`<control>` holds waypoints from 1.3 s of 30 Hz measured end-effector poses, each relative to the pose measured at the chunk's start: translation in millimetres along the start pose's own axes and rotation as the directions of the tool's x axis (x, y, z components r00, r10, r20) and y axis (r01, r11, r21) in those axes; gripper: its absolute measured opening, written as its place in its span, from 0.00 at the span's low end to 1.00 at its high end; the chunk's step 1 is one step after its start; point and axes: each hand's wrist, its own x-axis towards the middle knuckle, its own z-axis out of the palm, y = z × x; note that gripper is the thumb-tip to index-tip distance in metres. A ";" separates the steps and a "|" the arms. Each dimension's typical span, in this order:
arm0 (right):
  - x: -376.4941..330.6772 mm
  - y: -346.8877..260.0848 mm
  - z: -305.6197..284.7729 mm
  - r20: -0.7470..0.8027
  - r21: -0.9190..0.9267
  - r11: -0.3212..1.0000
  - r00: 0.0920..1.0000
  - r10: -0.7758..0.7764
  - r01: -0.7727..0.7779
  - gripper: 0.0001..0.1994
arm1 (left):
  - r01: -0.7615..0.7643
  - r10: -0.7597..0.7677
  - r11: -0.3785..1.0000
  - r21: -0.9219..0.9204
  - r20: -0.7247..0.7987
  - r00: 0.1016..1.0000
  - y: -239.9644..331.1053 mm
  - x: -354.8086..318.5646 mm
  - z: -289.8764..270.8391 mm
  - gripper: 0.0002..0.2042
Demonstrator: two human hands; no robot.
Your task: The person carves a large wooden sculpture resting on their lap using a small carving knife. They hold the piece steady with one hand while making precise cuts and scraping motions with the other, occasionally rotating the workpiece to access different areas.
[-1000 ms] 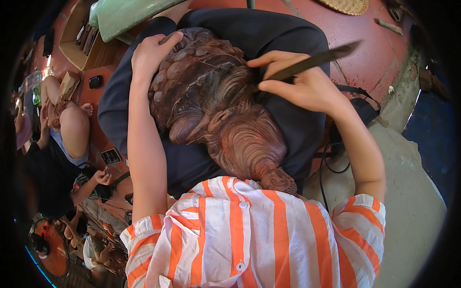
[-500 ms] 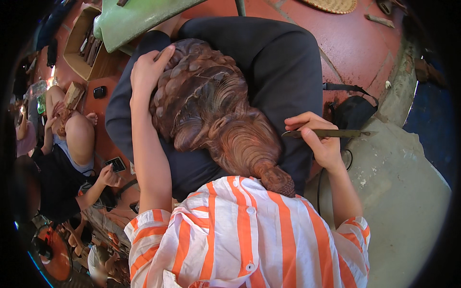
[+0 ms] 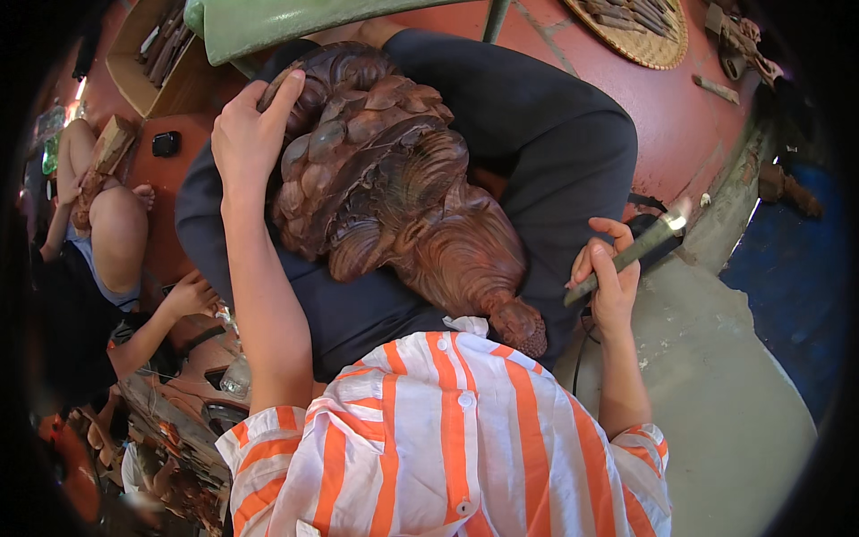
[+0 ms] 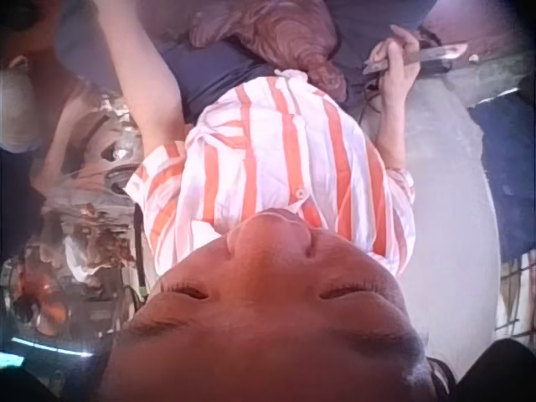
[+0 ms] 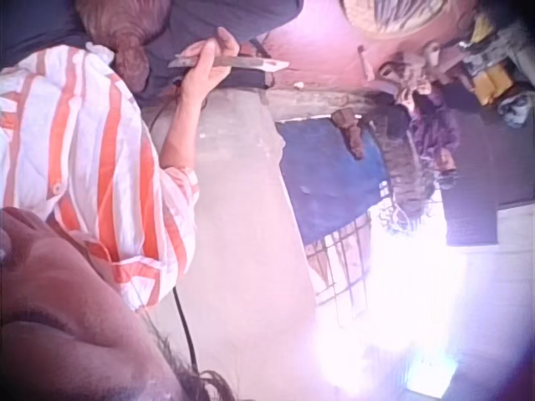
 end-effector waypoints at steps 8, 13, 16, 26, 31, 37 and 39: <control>12.7 -11.8 7.3 -0.038 -0.256 0.963 0.996 0.075 -0.082 0.20 | -0.024 0.024 1.000 0.015 -0.031 0.999 -0.7 5.0 4.4 0.26; 14.2 -10.3 5.9 0.000 -0.284 0.959 1.000 0.017 -0.017 0.26 | -0.030 0.032 0.999 0.040 -0.047 0.998 -0.4 7.3 6.3 0.27; 13.7 -16.4 7.9 0.078 -0.233 0.968 0.994 -0.071 0.088 0.30 | -0.024 0.026 0.999 0.045 -0.051 0.998 0.7 7.1 6.5 0.27; 26.2 -44.3 -2.6 0.109 0.237 0.932 0.946 -0.305 0.273 0.24 | 0.056 -0.056 0.998 -0.004 0.083 0.995 -0.6 8.8 -1.5 0.28; 38.5 -61.4 28.1 0.047 -0.127 0.878 0.887 -0.460 0.462 0.06 | 0.082 -0.081 0.997 0.010 -0.097 0.992 -7.0 4.0 1.3 0.28; 61.1 -70.3 67.9 -0.038 -0.318 0.841 0.881 -0.472 0.437 0.07 | 0.180 -0.168 0.980 0.082 -0.132 0.977 -5.0 -9.7 1.9 0.30; 66.4 -72.1 67.7 0.037 -0.198 0.921 0.942 -0.335 0.335 0.08 | 0.175 -0.163 0.979 0.106 -0.114 0.980 -2.5 -14.1 2.7 0.31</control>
